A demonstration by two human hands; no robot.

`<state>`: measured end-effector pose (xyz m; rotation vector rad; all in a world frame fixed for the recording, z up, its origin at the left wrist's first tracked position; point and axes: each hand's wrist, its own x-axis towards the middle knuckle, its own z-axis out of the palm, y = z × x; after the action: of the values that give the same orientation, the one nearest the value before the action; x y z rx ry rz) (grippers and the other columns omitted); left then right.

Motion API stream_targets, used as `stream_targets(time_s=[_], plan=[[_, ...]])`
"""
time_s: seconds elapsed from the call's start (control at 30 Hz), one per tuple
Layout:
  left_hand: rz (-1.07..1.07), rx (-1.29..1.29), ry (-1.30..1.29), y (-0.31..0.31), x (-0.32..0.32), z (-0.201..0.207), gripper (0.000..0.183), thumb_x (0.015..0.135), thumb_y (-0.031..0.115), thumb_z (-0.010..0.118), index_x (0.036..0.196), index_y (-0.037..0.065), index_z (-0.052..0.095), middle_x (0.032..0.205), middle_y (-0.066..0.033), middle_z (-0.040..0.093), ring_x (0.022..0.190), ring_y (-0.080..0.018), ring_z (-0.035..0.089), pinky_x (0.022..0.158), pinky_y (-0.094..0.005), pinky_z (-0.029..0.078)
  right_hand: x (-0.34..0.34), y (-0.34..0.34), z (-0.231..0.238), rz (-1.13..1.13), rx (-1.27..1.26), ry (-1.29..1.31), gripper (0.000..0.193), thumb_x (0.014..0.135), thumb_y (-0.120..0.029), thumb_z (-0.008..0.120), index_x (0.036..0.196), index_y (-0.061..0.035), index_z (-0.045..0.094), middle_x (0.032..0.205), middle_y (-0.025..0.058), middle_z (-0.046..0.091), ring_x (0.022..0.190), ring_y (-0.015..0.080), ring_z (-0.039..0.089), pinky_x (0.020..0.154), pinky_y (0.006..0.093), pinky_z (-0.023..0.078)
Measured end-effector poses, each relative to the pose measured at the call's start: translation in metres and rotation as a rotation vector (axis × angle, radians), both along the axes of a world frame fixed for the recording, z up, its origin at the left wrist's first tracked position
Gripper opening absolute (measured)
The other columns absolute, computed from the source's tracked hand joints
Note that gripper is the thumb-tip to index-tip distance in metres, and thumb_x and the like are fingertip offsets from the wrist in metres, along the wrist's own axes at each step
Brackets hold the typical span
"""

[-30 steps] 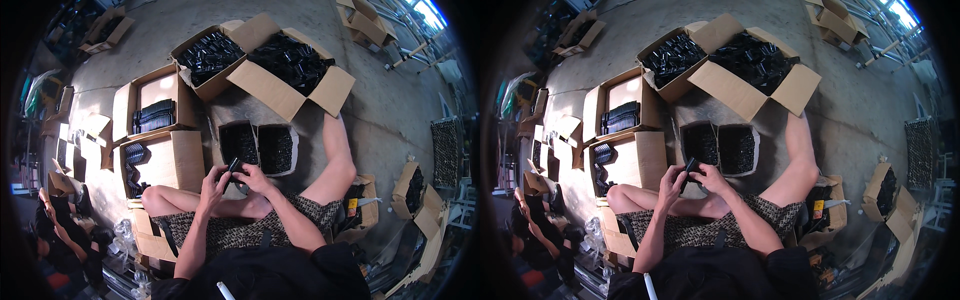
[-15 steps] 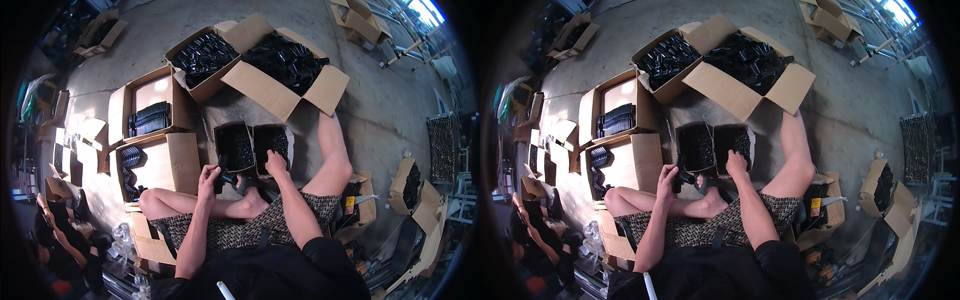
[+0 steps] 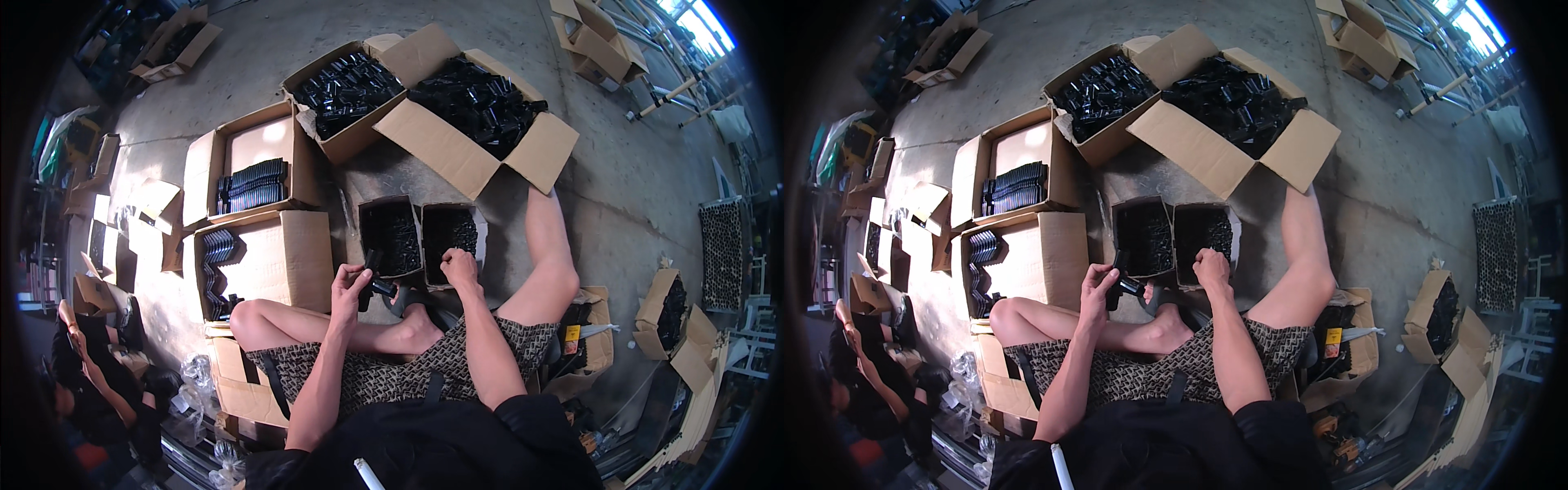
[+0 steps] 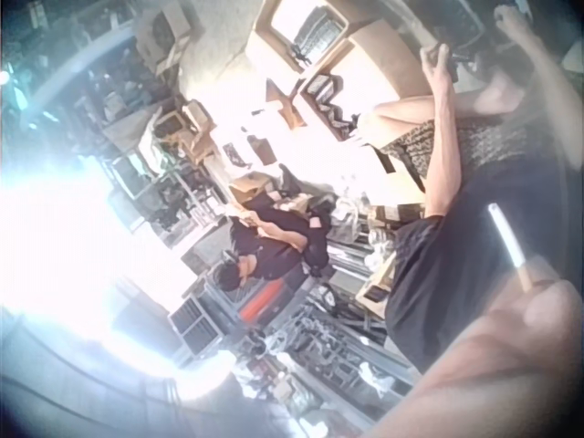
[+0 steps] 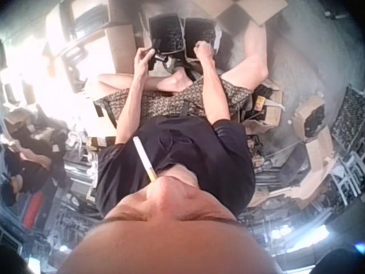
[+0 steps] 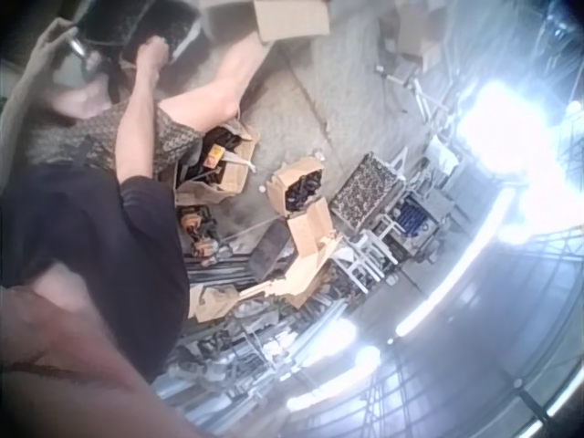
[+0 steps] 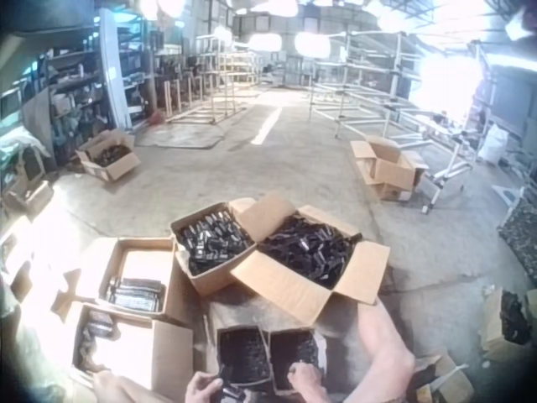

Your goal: The person picks up black plastic components from small containers on the floor and places them into organized rows within larger cardboard boxes.

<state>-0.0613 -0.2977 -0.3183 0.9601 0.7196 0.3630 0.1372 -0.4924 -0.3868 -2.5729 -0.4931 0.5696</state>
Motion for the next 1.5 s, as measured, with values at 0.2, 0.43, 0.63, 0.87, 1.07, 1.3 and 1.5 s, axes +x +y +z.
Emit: stream_targets(time_s=[0.2, 0.43, 0.63, 0.87, 1.07, 1.3, 1.5], plan=[[-0.002, 0.044, 0.006, -0.001, 0.0, 0.004, 0.019, 0.094, 0.009, 0.071, 0.105, 0.005, 0.057, 0.097, -0.0049, 0.07, 0.089, -0.008, 0.063, 0.083, -0.0241, 0.048, -0.007, 0.018, 0.043, -0.095, 0.596, 0.353, 0.019, 0.083, -0.012, 0.075, 0.1, -0.0041, 0.076, 0.085, 0.0117, 0.075, 0.078, 0.0171, 0.072, 0.072, 0.0306, 0.056], [-0.018, 0.063, 0.031, -0.002, 0.0, -0.001, 0.018, 0.094, 0.01, 0.071, 0.105, 0.005, 0.058, 0.101, -0.0066, 0.07, 0.094, -0.0097, 0.063, 0.087, -0.0245, 0.047, -0.056, 0.06, 0.07, -0.032, 0.833, 0.637, 0.028, 0.086, -0.007, 0.073, 0.11, 0.0058, 0.066, 0.085, 0.0105, 0.071, 0.06, 0.012, 0.065, 0.052, 0.0282, 0.055], [-0.003, 0.093, 0.033, -0.002, 0.0, 0.006, 0.017, 0.095, 0.01, 0.07, 0.106, 0.004, 0.058, 0.1, -0.0051, 0.069, 0.091, -0.0074, 0.061, 0.084, -0.0237, 0.047, -0.068, 0.073, 0.081, -0.056, 0.754, 0.766, 0.02, 0.087, -0.003, 0.075, 0.102, 0.0069, 0.066, 0.082, 0.0084, 0.069, 0.063, 0.0097, 0.064, 0.044, 0.0256, 0.054], [-0.013, 0.128, 0.026, -0.002, 0.001, 0.006, 0.017, 0.095, 0.009, 0.07, 0.106, 0.004, 0.058, 0.1, -0.0064, 0.069, 0.092, -0.008, 0.061, 0.084, -0.0241, 0.048, -0.069, 0.074, 0.082, -0.077, 0.736, 0.749, 0.022, 0.086, -0.006, 0.076, 0.102, 0.0074, 0.069, 0.078, 0.0088, 0.069, 0.053, 0.0092, 0.06, 0.041, 0.0252, 0.051], [-0.004, 0.168, 0.007, -0.002, 0.003, 0.006, 0.016, 0.095, 0.007, 0.069, 0.106, 0.003, 0.057, 0.101, -0.0073, 0.069, 0.093, -0.0086, 0.062, 0.086, -0.024, 0.049, -0.08, 0.077, 0.073, -0.192, 0.784, 0.726, 0.022, 0.085, -0.013, 0.078, 0.099, 0.0033, 0.073, 0.076, 0.0057, 0.071, 0.048, 0.0061, 0.055, 0.039, 0.0237, 0.042], [-0.002, 0.187, 0.011, -0.002, 0.003, 0.005, 0.017, 0.095, 0.005, 0.069, 0.106, 0.002, 0.056, 0.101, -0.0074, 0.069, 0.094, -0.0088, 0.062, 0.084, -0.0241, 0.05, -0.084, 0.079, 0.072, -0.217, 0.75, 0.714, 0.024, 0.087, -0.018, 0.078, 0.097, 0.0038, 0.074, 0.072, 0.0063, 0.071, 0.057, 0.0103, 0.06, 0.05, 0.0281, 0.047], [-0.005, 0.215, 0.021, -0.002, 0.003, -0.005, 0.019, 0.094, 0.007, 0.071, 0.105, 0.002, 0.056, 0.099, -0.0051, 0.068, 0.092, -0.0075, 0.061, 0.08, -0.0224, 0.049, -0.089, 0.082, 0.053, -0.055, 0.66, 0.409, 0.035, 0.097, -0.03, 0.067, 0.094, 0.0044, 0.071, 0.065, 0.0054, 0.061, 0.046, 0.0118, 0.057, 0.04, 0.0273, 0.046]])
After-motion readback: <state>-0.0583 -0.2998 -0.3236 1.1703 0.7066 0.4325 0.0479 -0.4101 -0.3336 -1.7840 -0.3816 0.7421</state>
